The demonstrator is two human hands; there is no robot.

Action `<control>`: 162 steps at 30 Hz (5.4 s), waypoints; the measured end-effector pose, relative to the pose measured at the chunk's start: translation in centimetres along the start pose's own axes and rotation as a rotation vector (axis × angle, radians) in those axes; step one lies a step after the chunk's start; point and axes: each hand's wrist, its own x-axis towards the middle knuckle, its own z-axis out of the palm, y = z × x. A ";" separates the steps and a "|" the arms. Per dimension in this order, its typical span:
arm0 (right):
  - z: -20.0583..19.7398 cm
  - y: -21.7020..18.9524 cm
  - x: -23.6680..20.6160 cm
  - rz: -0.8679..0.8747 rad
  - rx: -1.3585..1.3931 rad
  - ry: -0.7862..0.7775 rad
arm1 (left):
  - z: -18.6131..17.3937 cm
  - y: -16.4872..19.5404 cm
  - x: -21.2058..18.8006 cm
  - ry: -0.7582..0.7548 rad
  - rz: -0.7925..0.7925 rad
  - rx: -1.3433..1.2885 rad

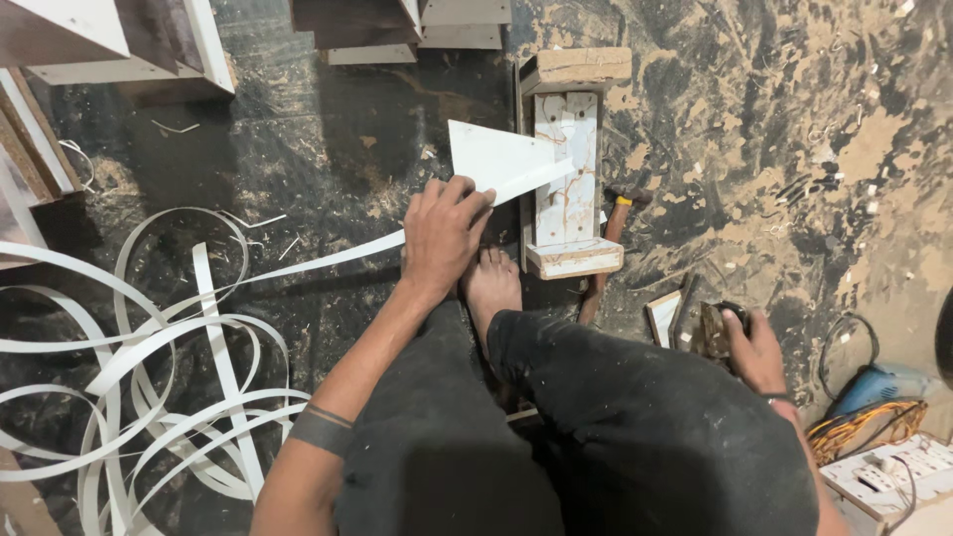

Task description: The person kneels on the workshop floor and applies white edge banding tape to the edges of small triangular wood panels. They press the tape with a hand-held iron, fold it over the panel edge, and trim off the excess strip, repeating the process on additional panels.

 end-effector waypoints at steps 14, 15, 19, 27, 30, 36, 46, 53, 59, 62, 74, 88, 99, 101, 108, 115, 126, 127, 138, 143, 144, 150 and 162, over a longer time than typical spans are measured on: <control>-4.7 -14.5 2.8 -0.239 0.128 0.210 | 0.0 -0.4 -0.1 0.041 0.037 -0.026; -5.0 -15.9 3.3 -0.291 0.066 0.231 | 0.0 -0.4 -0.1 0.043 0.034 -0.023; -5.9 -21.6 5.0 -0.453 -0.010 0.103 | 0.1 -0.5 -0.2 0.036 0.028 -0.025; -2.4 -33.0 7.6 -0.851 -0.337 -0.035 | 0.4 -0.9 -0.3 0.051 0.022 -0.023; -1.5 -35.0 8.0 -0.840 -0.430 -0.076 | 0.5 -1.0 -0.3 0.045 0.010 -0.031; -1.2 -37.3 7.4 -0.850 -0.480 -0.077 | 0.5 -1.0 -0.4 0.024 0.000 -0.060; -1.4 -39.8 6.2 -0.843 -0.541 -0.125 | 0.3 -1.4 -0.4 0.020 0.017 -0.076; -1.9 -38.7 7.2 -0.849 -0.547 -0.048 | 0.5 -1.8 -0.6 0.028 0.037 -0.072; 0.1 -39.1 7.0 -0.879 -0.558 -0.123 | 1.4 -2.0 -0.5 0.007 -0.015 -0.115; 0.8 -39.9 6.2 -0.906 -0.554 -0.125 | 1.3 -2.4 -1.0 0.024 -0.015 -0.147; 2.5 -44.4 2.7 -1.039 -0.520 -0.116 | -0.2 -4.0 -3.6 0.103 -0.087 -0.226; 2.6 -43.1 4.0 -1.028 -0.582 -0.137 | -0.3 -4.7 -3.9 -0.013 -0.379 -0.317; 0.2 -40.1 6.3 -0.987 -0.526 -0.035 | -0.8 -3.8 -3.4 -0.012 -0.387 -0.335; 0.7 -40.8 5.9 -0.983 -0.514 -0.075 | -0.7 -3.8 -3.3 -0.023 -0.398 -0.340; 3.4 -43.9 2.8 -1.036 -0.531 -0.139 | -0.4 -4.3 -3.4 -0.027 -0.491 -0.422; 3.3 -44.1 2.6 -1.104 -0.542 -0.039 | -1.2 -5.1 -4.1 -0.061 -0.462 -0.339; -0.1 -39.7 7.1 -0.881 -0.466 -0.088 | -4.1 0.4 -0.1 -0.137 -0.539 -0.582; -0.3 -39.5 7.1 -0.901 -0.478 -0.056 | -4.4 0.9 0.3 -0.223 -0.622 -0.598; -0.1 -41.0 5.5 -0.860 -0.499 -0.087 | -3.8 -2.5 -1.6 -0.103 -0.517 -0.251; 1.0 -42.6 3.7 -1.028 -0.452 -0.036 | -2.8 -3.3 -2.3 -0.099 -0.538 -0.260; 1.4 -43.1 3.4 -1.028 -0.448 -0.049 | -2.7 -3.4 -2.3 -0.103 -0.540 -0.266; 3.1 -45.2 1.7 -1.060 -0.459 -0.103 | -2.7 -3.8 -2.5 -0.135 -0.590 -0.356; 2.9 -46.4 0.9 -1.048 -0.510 -0.050 | -1.1 -5.2 -2.8 -0.139 -0.659 -0.426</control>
